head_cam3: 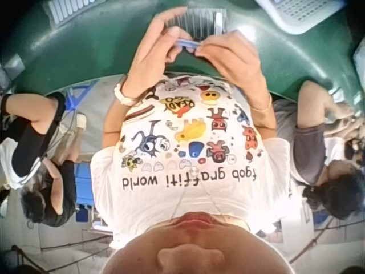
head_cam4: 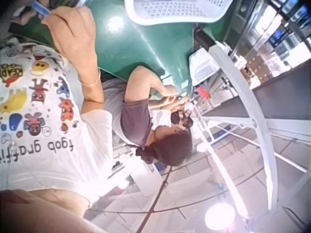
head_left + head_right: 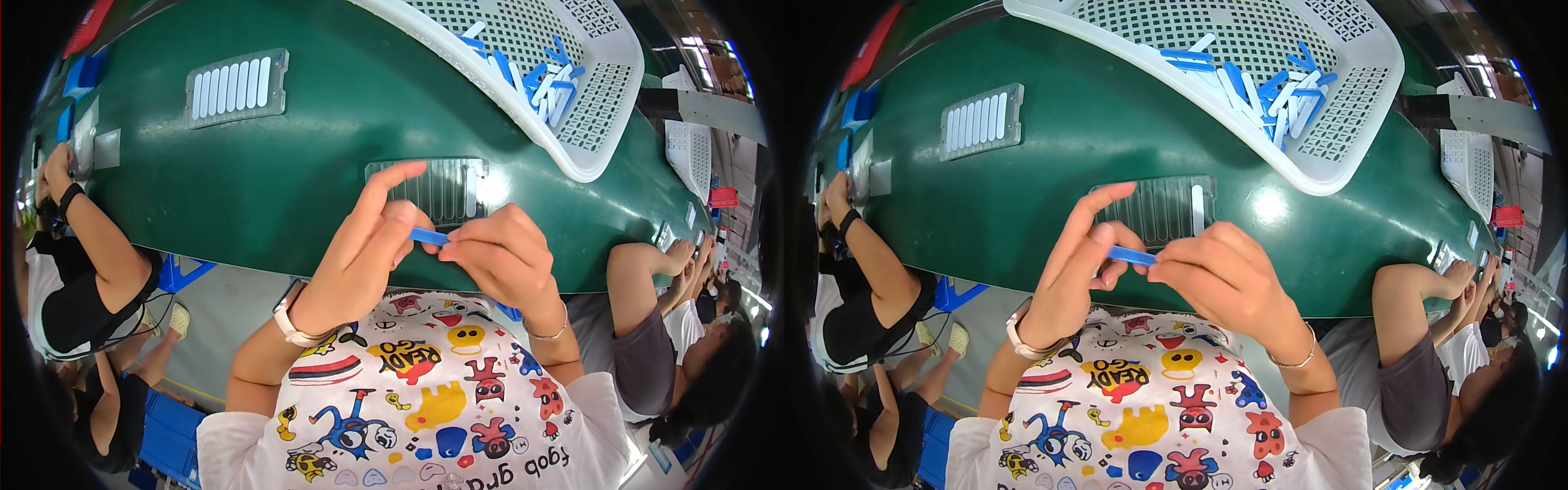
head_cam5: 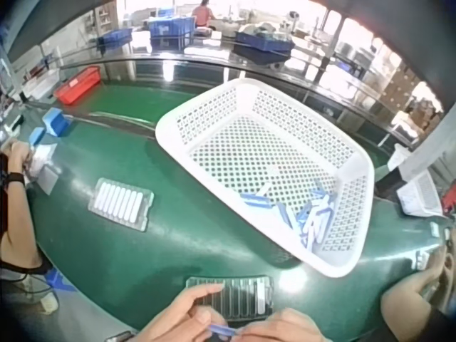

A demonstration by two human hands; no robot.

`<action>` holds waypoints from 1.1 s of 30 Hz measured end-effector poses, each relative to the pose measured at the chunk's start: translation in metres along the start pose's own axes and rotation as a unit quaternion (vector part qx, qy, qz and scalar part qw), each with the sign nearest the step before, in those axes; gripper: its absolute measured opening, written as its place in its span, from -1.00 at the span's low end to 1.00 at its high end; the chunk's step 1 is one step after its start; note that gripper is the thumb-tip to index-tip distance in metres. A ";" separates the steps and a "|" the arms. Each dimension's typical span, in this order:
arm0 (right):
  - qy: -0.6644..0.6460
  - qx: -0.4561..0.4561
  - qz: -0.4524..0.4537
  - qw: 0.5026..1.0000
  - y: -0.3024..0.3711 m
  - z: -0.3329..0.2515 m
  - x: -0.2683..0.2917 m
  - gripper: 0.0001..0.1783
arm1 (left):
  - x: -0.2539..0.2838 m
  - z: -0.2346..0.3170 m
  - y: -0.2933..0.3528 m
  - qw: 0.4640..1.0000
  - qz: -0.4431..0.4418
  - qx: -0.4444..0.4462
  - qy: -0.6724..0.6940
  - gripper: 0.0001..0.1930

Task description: The person places plastic strips one by one into the slots of clear plastic trays by hand and retrieves more strips from a basket on the assembly line.

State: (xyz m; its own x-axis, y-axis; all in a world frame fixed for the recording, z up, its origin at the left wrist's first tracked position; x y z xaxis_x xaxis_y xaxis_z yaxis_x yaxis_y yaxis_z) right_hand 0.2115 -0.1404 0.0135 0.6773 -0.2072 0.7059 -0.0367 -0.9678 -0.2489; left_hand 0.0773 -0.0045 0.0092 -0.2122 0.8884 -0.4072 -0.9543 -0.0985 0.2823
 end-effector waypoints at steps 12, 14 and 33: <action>-0.050 -0.042 0.073 0.995 0.010 0.014 -0.003 -0.77 | -0.002 0.013 0.002 0.963 0.016 -0.049 -0.264 -0.56; -0.061 -0.061 0.071 0.994 0.016 0.016 -0.003 -0.76 | -0.003 0.012 -0.001 0.963 0.013 -0.047 -0.265 -0.57; 0.026 -0.184 -0.129 0.974 -0.030 0.027 0.026 -0.87 | 0.009 -0.002 0.003 0.966 -0.076 0.005 0.248 -0.44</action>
Point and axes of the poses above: each hand's wrist, its own y-axis away from the middle knuckle, its own x-axis out of the back of the hand, z = x × y, the point moved 1 cm from there along -y, towards the middle knuckle, and after that the axes turned 12 degrees about -z, right-handed, at the moved point
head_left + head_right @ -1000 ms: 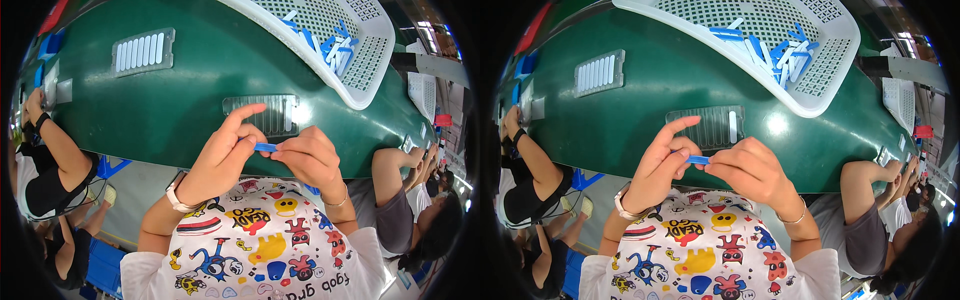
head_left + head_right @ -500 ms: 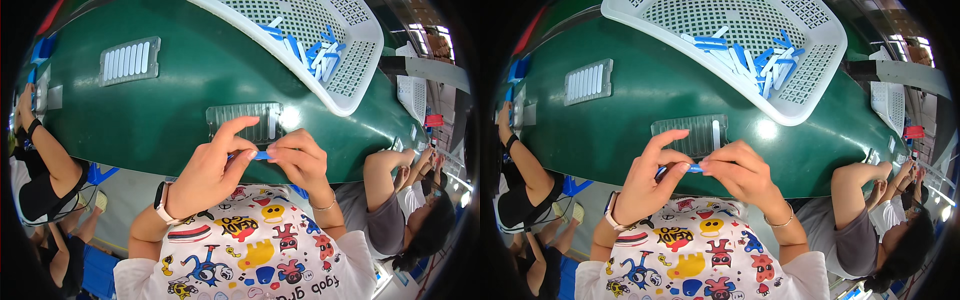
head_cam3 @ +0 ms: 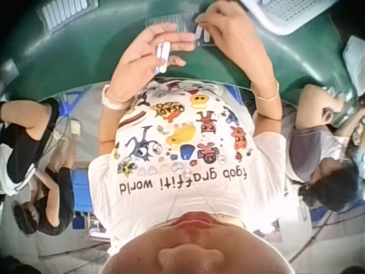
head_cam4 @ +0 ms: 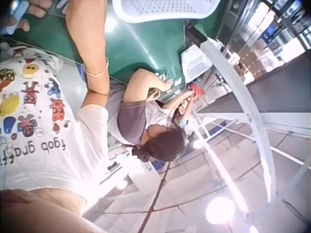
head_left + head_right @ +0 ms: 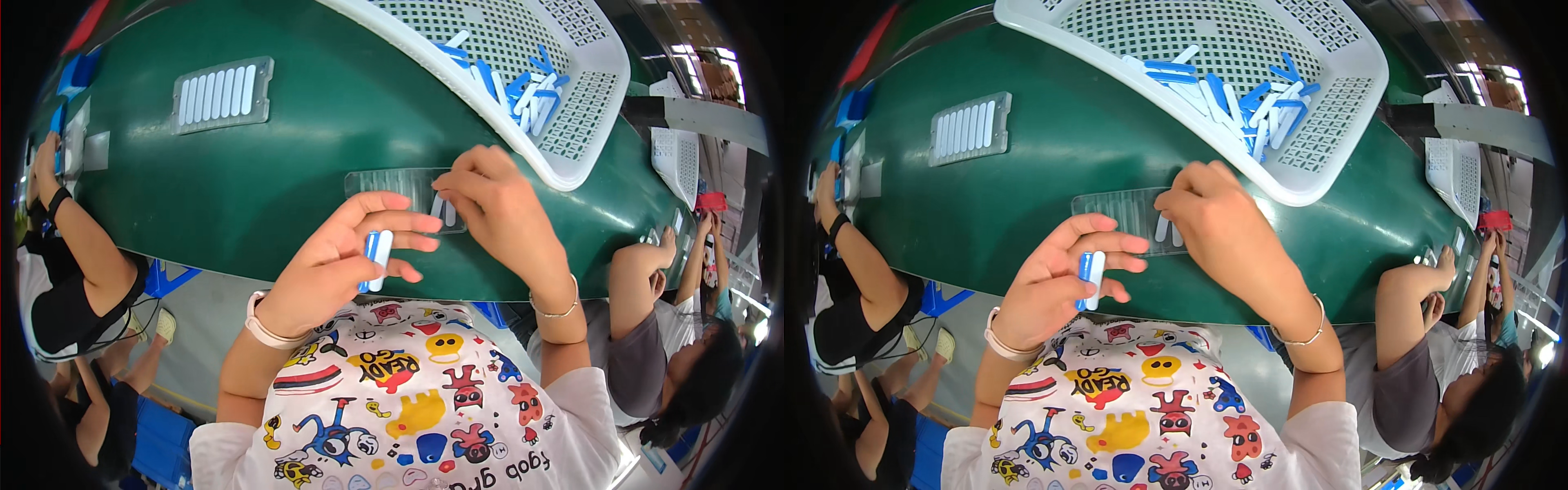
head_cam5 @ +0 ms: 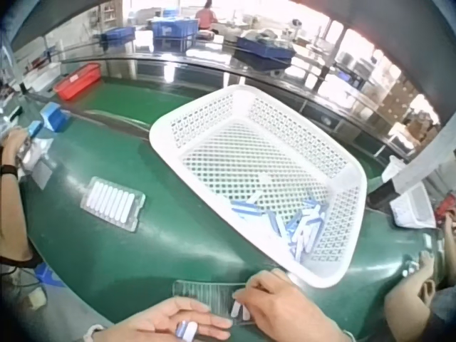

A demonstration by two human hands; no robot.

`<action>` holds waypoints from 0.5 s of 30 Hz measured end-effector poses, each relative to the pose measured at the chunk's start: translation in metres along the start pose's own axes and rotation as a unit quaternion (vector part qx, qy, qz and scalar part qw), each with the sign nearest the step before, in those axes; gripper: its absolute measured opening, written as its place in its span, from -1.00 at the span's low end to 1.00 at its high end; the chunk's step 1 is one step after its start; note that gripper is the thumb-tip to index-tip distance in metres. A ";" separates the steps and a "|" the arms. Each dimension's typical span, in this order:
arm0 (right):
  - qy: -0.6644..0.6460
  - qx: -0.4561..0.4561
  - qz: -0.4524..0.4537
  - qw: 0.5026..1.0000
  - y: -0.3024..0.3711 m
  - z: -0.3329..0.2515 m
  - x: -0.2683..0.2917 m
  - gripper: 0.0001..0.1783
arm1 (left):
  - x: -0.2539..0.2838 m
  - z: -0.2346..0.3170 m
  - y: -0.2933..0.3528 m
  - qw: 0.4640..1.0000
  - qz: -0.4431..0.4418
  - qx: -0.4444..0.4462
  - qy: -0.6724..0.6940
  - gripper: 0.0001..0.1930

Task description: The person places plastic strips one by one into the slots of clear plastic trays by hand and retrieves more strips from a basket on the assembly line.

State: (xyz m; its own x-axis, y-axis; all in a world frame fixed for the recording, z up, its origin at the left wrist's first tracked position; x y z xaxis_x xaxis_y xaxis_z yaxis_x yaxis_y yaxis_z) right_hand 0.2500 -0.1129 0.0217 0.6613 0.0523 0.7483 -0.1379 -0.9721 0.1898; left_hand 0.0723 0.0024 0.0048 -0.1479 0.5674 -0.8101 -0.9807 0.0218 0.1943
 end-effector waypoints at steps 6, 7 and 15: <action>-0.024 -0.046 -0.054 0.997 -0.018 0.001 0.008 -0.78 | -0.001 -0.004 0.002 0.996 -0.074 -0.047 -0.023 -0.33; 0.000 -0.045 -0.080 0.996 -0.021 0.002 0.013 -0.73 | -0.002 -0.003 0.002 0.996 -0.066 -0.050 -0.038 -0.34; -0.002 -0.028 -0.074 0.997 -0.017 -0.011 0.007 -0.72 | -0.004 -0.004 0.004 0.989 0.012 -0.076 -0.129 -0.41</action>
Point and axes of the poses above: each hand's wrist, its own y-axis away from the middle knuckle, its own x-axis out of the back of the hand, z = x × y, the point moved 1 cm from there along -y, towards the middle knuckle, and after that the axes turned 12 degrees about -z, right-handed, at the moved point
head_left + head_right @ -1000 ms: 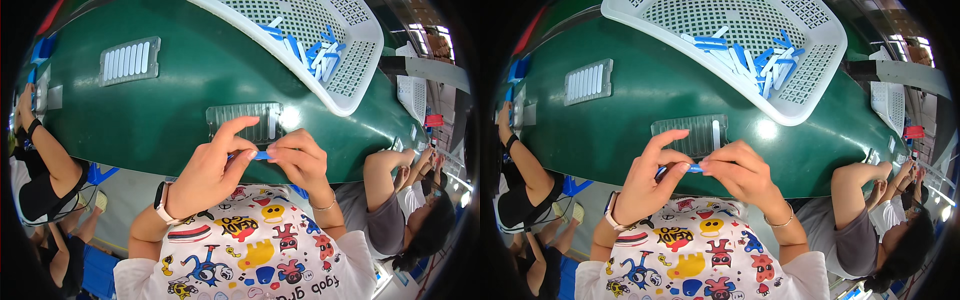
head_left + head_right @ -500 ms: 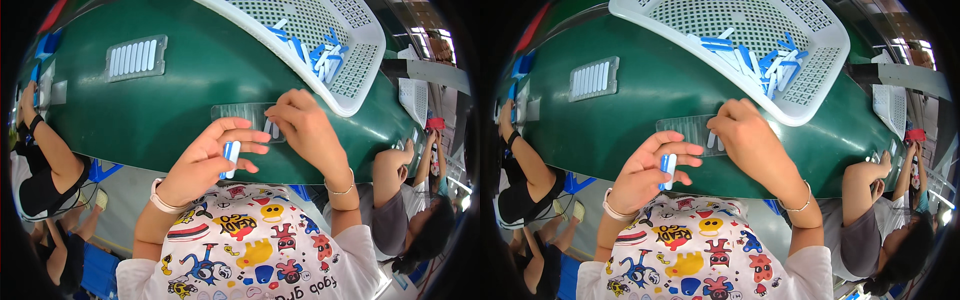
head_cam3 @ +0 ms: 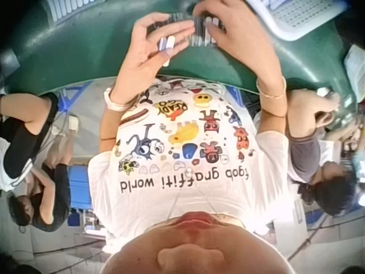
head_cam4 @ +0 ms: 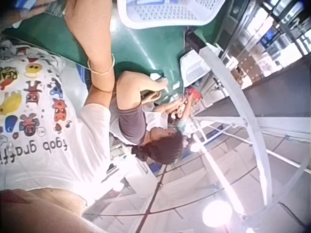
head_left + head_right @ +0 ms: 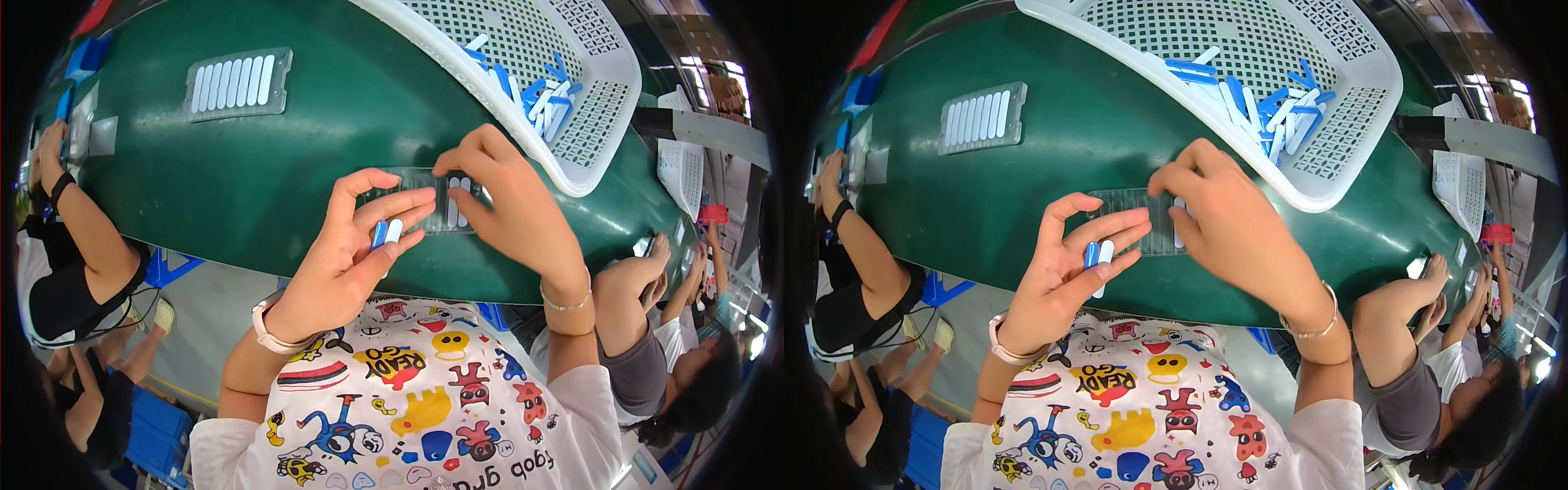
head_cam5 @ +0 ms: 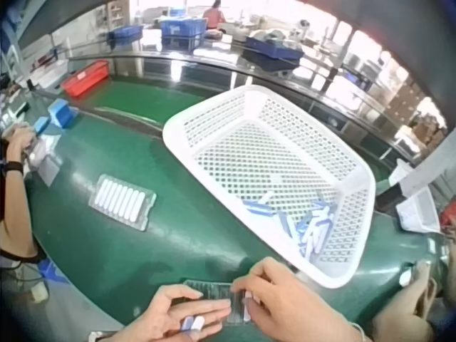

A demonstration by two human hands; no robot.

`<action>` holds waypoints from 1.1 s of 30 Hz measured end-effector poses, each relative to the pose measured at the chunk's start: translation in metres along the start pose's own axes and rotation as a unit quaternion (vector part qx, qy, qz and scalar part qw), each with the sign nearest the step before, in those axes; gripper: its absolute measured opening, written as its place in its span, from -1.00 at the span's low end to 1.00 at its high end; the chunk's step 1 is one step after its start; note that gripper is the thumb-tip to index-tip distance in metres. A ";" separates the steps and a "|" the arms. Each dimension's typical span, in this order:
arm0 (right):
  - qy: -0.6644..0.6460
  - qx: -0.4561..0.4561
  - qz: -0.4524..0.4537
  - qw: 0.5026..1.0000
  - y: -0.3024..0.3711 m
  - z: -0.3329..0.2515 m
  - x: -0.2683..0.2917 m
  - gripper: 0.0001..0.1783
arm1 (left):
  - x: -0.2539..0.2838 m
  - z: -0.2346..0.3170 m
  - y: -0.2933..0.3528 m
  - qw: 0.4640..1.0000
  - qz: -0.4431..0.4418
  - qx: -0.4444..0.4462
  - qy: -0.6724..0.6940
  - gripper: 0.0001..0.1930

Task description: The person places plastic strips one by one into the slots of clear plastic trays by hand and retrieves more strips from a basket on the assembly line.

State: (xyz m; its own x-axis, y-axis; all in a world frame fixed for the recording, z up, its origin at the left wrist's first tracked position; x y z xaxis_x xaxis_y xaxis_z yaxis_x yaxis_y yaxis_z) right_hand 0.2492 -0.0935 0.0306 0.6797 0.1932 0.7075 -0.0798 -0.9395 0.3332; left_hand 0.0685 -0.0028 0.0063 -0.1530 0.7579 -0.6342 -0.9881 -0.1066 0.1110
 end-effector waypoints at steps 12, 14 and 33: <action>0.138 0.268 0.164 0.939 0.027 -0.015 -0.035 -0.70 | -0.004 0.009 -0.010 0.953 0.041 0.093 0.286 -0.46; 0.109 0.275 0.178 0.938 0.027 -0.016 -0.037 -0.73 | -0.006 0.007 -0.010 0.954 0.044 0.096 0.279 -0.47; -0.453 0.002 0.111 0.885 0.030 -0.018 -0.045 -0.93 | 0.001 0.009 0.001 0.991 0.091 0.082 0.060 -0.78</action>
Point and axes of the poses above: each hand's wrist, its own y-axis away from the middle knuckle, its own x-axis out of the back of the hand, z = x × y, the point moved 1 cm from there along -y, towards the middle knuckle, and after that the axes turned 12 degrees about -z, right-handed, at the moved point
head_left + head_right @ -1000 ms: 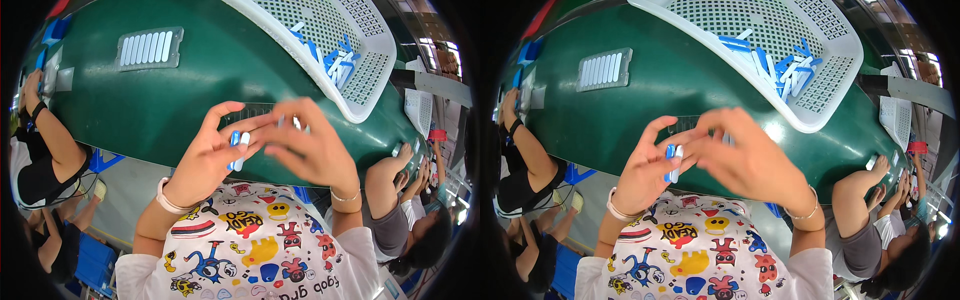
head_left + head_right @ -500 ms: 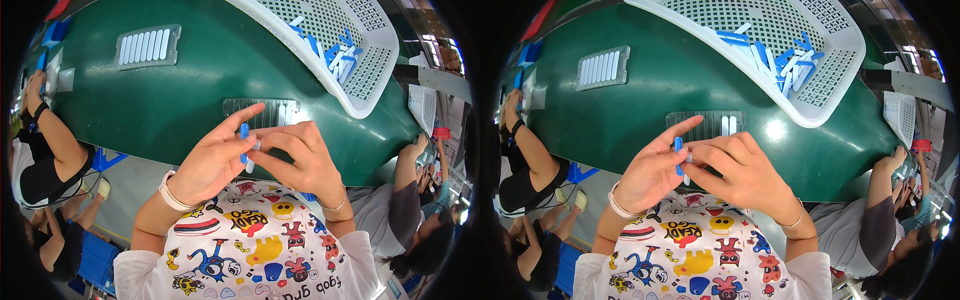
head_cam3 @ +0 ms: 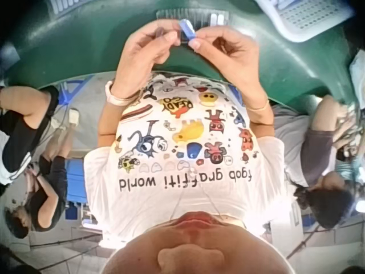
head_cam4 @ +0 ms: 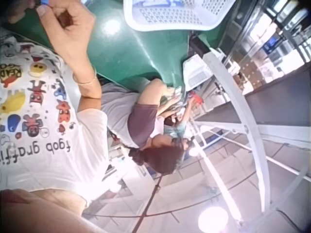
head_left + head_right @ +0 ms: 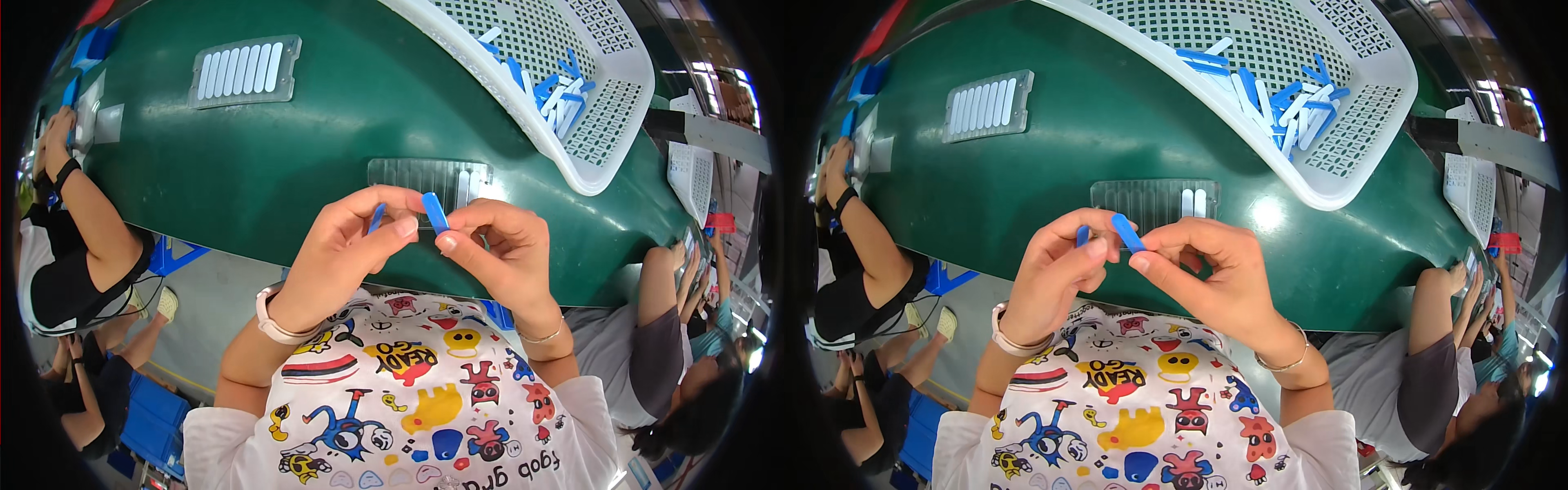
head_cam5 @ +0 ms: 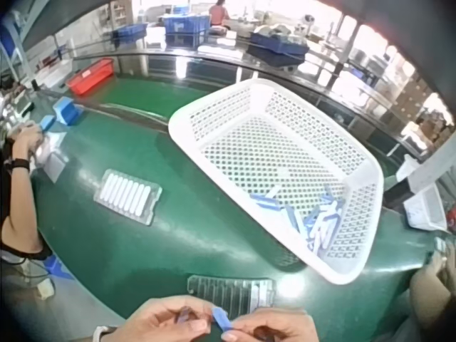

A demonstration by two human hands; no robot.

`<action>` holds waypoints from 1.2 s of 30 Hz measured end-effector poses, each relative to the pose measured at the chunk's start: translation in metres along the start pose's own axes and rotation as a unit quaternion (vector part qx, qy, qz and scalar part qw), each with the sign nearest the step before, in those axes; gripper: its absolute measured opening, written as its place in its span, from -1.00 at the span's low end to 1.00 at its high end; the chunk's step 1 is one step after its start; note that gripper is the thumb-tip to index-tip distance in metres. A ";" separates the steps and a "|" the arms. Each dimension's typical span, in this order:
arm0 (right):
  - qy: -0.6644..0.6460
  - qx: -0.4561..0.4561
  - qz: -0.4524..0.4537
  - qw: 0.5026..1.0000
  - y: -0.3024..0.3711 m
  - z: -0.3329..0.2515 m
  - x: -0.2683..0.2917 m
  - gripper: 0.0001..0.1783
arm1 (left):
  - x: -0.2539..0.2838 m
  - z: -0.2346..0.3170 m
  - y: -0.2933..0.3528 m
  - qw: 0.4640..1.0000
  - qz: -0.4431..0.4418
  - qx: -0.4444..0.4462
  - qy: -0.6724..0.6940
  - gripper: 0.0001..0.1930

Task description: The person places plastic strips one by one into the slots of clear plastic trays by hand and retrieves more strips from a basket on the assembly line.

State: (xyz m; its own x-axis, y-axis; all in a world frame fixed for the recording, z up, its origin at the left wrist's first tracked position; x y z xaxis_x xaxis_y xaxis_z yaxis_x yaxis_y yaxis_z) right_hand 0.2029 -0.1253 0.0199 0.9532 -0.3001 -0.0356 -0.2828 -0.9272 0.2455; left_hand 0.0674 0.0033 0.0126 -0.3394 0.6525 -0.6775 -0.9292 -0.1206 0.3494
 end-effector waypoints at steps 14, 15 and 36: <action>-0.064 0.126 -0.104 0.984 -0.021 0.022 0.005 -0.52 | -0.003 -0.002 -0.010 0.997 0.011 0.071 0.016 -0.85; -0.077 0.133 -0.101 0.983 -0.021 0.021 0.004 -0.56 | -0.004 -0.003 -0.010 0.998 0.009 0.066 0.014 -0.86; 0.113 0.182 -0.088 0.973 -0.019 0.018 0.003 -0.50 | 0.001 -0.007 -0.014 0.998 0.040 -0.026 -0.047 -0.84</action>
State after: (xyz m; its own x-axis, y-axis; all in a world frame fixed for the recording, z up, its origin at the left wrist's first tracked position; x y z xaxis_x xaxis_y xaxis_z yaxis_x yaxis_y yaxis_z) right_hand 0.2093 -0.1127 -0.0027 0.9776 -0.1114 0.1785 -0.0935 -0.9900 -0.1058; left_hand 0.0787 0.0009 0.0027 -0.3989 0.7068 -0.5842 -0.9072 -0.2113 0.3638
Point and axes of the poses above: each hand's wrist, its own y-axis away from the middle knuckle, its own x-axis out of the back of the hand, z = x × y, the point moved 1 cm from there along -y, towards the middle knuckle, and after that the axes turned 12 degrees about -z, right-handed, at the moved point
